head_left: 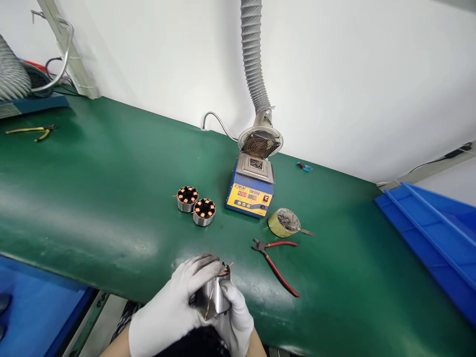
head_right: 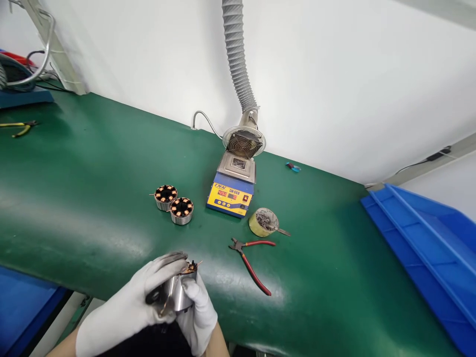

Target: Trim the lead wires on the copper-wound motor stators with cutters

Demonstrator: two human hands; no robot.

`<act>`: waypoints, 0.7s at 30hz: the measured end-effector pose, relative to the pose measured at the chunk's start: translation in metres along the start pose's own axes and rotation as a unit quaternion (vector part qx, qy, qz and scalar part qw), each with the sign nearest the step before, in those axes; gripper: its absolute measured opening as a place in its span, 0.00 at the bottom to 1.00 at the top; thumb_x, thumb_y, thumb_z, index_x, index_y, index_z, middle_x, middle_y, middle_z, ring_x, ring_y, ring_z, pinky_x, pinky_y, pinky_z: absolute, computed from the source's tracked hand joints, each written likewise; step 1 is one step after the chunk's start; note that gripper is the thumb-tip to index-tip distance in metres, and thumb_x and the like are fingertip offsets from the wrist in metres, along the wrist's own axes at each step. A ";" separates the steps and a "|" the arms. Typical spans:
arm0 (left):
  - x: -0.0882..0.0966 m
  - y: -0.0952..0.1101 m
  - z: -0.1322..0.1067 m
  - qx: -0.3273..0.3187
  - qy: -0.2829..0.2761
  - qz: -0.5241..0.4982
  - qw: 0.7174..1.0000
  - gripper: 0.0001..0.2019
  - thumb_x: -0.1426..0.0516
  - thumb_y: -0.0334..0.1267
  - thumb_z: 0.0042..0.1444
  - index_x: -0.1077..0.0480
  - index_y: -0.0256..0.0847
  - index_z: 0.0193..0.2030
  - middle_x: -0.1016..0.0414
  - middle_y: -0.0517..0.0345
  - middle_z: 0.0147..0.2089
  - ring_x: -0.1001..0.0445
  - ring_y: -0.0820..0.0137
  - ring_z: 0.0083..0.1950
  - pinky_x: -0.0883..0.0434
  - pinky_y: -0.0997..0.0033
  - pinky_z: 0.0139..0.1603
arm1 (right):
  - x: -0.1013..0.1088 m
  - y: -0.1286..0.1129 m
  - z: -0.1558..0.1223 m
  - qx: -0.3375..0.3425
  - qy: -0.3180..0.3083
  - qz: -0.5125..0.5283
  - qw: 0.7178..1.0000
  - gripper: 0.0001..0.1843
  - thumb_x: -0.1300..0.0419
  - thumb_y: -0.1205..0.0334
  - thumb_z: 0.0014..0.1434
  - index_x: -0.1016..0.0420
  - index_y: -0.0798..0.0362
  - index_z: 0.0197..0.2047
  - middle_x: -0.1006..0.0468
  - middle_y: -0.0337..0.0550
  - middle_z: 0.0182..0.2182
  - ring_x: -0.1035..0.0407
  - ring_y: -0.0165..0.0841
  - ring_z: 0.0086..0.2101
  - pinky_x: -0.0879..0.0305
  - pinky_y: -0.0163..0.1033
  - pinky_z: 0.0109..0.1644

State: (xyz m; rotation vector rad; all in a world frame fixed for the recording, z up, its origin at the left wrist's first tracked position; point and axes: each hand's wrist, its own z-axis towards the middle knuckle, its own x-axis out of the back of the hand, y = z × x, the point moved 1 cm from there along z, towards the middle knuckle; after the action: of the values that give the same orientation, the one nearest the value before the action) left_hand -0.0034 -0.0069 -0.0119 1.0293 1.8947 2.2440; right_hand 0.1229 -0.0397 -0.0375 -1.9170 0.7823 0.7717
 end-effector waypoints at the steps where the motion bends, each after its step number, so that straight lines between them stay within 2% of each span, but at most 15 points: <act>1: 0.002 0.003 0.003 0.024 0.023 -0.047 0.998 0.22 0.39 0.37 0.42 0.30 0.48 0.48 0.31 0.54 0.55 0.35 0.59 0.57 0.38 0.59 0.58 | -0.001 0.000 0.001 0.005 -0.005 -0.002 1.000 0.25 0.37 0.54 0.45 0.30 0.51 0.47 0.26 0.45 0.45 0.32 0.41 0.45 0.35 0.45 0.48; 3: 0.004 0.007 0.014 0.119 0.085 -0.151 0.978 0.10 0.41 0.40 0.44 0.24 0.44 0.35 0.24 0.53 0.44 0.29 0.59 0.49 0.32 0.62 0.52 | -0.003 -0.001 0.002 0.005 -0.015 -0.006 1.000 0.26 0.36 0.55 0.44 0.30 0.52 0.48 0.25 0.46 0.44 0.31 0.40 0.43 0.34 0.44 0.45; 4: 0.004 0.007 0.020 0.180 0.116 -0.198 0.956 0.09 0.41 0.42 0.44 0.24 0.42 0.31 0.22 0.53 0.39 0.27 0.59 0.44 0.29 0.63 0.47 | -0.005 -0.001 0.002 -0.001 -0.018 -0.006 1.000 0.27 0.36 0.56 0.43 0.30 0.53 0.48 0.25 0.46 0.43 0.30 0.40 0.41 0.33 0.44 0.43; 6: 0.004 0.006 0.030 0.273 0.171 -0.277 0.905 0.12 0.41 0.44 0.44 0.25 0.39 0.30 0.23 0.53 0.31 0.25 0.62 0.36 0.27 0.66 0.36 | -0.007 -0.001 0.000 -0.019 -0.019 0.003 1.000 0.27 0.37 0.55 0.44 0.30 0.54 0.48 0.23 0.47 0.39 0.29 0.40 0.36 0.32 0.44 0.38; 8: 0.006 0.001 0.034 0.283 0.236 -0.347 0.862 0.17 0.41 0.48 0.44 0.27 0.36 0.35 0.24 0.53 0.30 0.26 0.64 0.33 0.27 0.67 0.35 | -0.007 -0.003 -0.001 -0.033 -0.021 0.018 0.999 0.24 0.38 0.53 0.44 0.28 0.56 0.45 0.22 0.47 0.35 0.28 0.39 0.30 0.32 0.42 0.32; 9: 0.008 -0.002 0.033 0.267 0.255 -0.371 0.852 0.19 0.41 0.49 0.44 0.28 0.35 0.37 0.24 0.52 0.31 0.26 0.64 0.35 0.28 0.67 0.37 | -0.006 -0.003 -0.001 -0.039 -0.021 0.026 0.999 0.23 0.39 0.52 0.45 0.27 0.57 0.42 0.22 0.48 0.33 0.28 0.38 0.28 0.33 0.41 0.29; 10: 0.010 -0.005 0.030 0.245 0.248 -0.380 0.857 0.21 0.40 0.49 0.44 0.29 0.35 0.41 0.24 0.52 0.33 0.26 0.63 0.38 0.28 0.66 0.41 | -0.005 -0.004 -0.002 -0.046 -0.017 0.034 0.998 0.23 0.39 0.50 0.45 0.26 0.57 0.40 0.22 0.48 0.33 0.28 0.38 0.27 0.33 0.41 0.28; 11: 0.011 -0.007 0.027 0.224 0.212 -0.372 0.876 0.24 0.38 0.47 0.41 0.30 0.36 0.44 0.24 0.51 0.37 0.27 0.62 0.42 0.29 0.65 0.45 | -0.003 -0.005 -0.002 -0.056 -0.007 0.040 0.998 0.23 0.40 0.49 0.45 0.26 0.57 0.39 0.22 0.48 0.32 0.28 0.38 0.27 0.33 0.41 0.28; 14: 0.011 -0.005 0.016 0.159 0.004 -0.252 0.955 0.39 0.33 0.35 0.27 0.35 0.41 0.53 0.30 0.50 0.51 0.32 0.57 0.51 0.33 0.62 0.51 | 0.003 -0.004 -0.001 -0.075 0.050 0.056 0.994 0.23 0.42 0.46 0.46 0.26 0.54 0.39 0.22 0.47 0.35 0.28 0.40 0.35 0.32 0.44 0.36; 15: 0.009 -0.002 0.015 0.140 -0.044 -0.214 0.966 0.43 0.33 0.32 0.25 0.37 0.43 0.55 0.32 0.50 0.53 0.33 0.57 0.52 0.33 0.62 0.52 | 0.005 -0.003 0.000 -0.072 0.065 0.057 0.994 0.22 0.42 0.46 0.46 0.26 0.53 0.39 0.22 0.46 0.36 0.28 0.40 0.38 0.32 0.45 0.39; 16: 0.008 0.003 0.015 0.126 -0.064 -0.196 0.970 0.44 0.33 0.31 0.24 0.38 0.43 0.56 0.33 0.51 0.54 0.33 0.57 0.52 0.33 0.63 0.52 | 0.006 -0.002 0.001 -0.063 0.073 0.057 0.994 0.22 0.42 0.46 0.46 0.26 0.53 0.38 0.22 0.45 0.38 0.29 0.41 0.39 0.32 0.45 0.41; 18: 0.004 0.013 0.021 0.135 -0.052 -0.225 0.964 0.39 0.34 0.32 0.27 0.35 0.42 0.53 0.30 0.54 0.50 0.30 0.60 0.49 0.32 0.66 0.50 | 0.007 -0.001 0.003 -0.045 0.065 0.052 0.996 0.19 0.41 0.49 0.46 0.25 0.52 0.38 0.22 0.45 0.38 0.29 0.41 0.40 0.33 0.46 0.43; 21: -0.001 0.020 0.033 0.240 0.077 -0.310 0.917 0.15 0.37 0.40 0.38 0.28 0.37 0.35 0.25 0.57 0.33 0.27 0.67 0.35 0.28 0.73 0.37 | 0.002 0.001 0.003 -0.046 0.024 0.049 0.997 0.15 0.39 0.53 0.46 0.25 0.53 0.35 0.22 0.45 0.32 0.28 0.41 0.36 0.32 0.47 0.41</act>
State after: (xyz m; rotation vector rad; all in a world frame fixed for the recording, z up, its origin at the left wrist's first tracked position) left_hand 0.0214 0.0166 0.0073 0.1844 2.4528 1.5732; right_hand 0.1229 -0.0374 -0.0405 -1.9970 0.8905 0.8356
